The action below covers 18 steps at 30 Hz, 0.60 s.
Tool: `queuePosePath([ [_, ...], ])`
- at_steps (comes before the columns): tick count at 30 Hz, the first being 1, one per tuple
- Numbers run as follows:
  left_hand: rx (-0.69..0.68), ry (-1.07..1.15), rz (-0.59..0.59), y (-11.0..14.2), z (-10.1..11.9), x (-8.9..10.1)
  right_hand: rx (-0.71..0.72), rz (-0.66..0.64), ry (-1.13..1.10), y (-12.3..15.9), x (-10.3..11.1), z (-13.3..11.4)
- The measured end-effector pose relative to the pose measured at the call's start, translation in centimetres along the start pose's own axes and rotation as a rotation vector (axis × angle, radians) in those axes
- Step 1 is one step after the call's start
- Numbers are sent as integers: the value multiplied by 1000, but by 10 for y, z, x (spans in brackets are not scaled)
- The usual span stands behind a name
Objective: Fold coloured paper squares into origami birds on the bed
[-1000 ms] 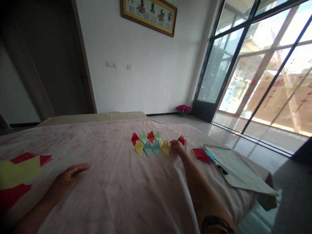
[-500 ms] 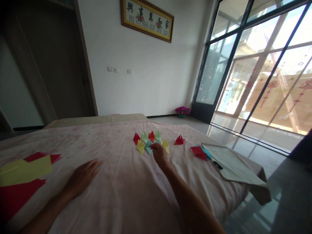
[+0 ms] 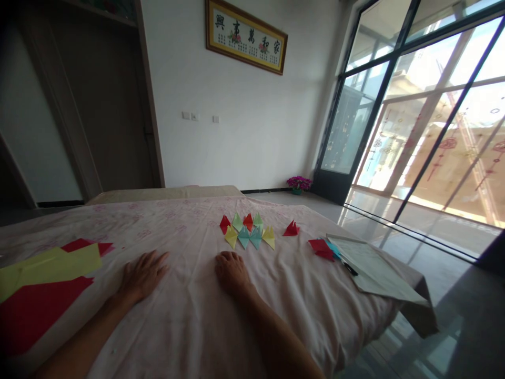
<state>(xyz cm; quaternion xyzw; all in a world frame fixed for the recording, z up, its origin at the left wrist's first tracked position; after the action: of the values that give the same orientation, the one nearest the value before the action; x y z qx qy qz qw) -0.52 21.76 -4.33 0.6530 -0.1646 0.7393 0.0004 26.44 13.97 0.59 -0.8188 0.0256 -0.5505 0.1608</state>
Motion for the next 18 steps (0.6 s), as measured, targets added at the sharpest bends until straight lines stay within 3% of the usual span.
queuePosePath([
  [7, 86, -31, -60, 0, -1, -1, -7, 9, 41, 1, 4, -5],
  [18, 76, -43, -179, -13, -1, 0, -15, 11, 29, 1, 3, -2],
])
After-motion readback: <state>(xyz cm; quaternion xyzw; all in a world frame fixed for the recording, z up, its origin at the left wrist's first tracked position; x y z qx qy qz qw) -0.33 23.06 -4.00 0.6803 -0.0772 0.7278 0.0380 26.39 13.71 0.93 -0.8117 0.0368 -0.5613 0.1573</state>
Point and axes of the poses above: each hand's wrist, its own y-axis away from the middle knuckle, its own x-axis out of the back of the hand, z = x × y, the point moved 8 cm from there along -y, towards the middle knuckle, and after that the axes turned 3 degrees about -x, right-handed, at the moved point
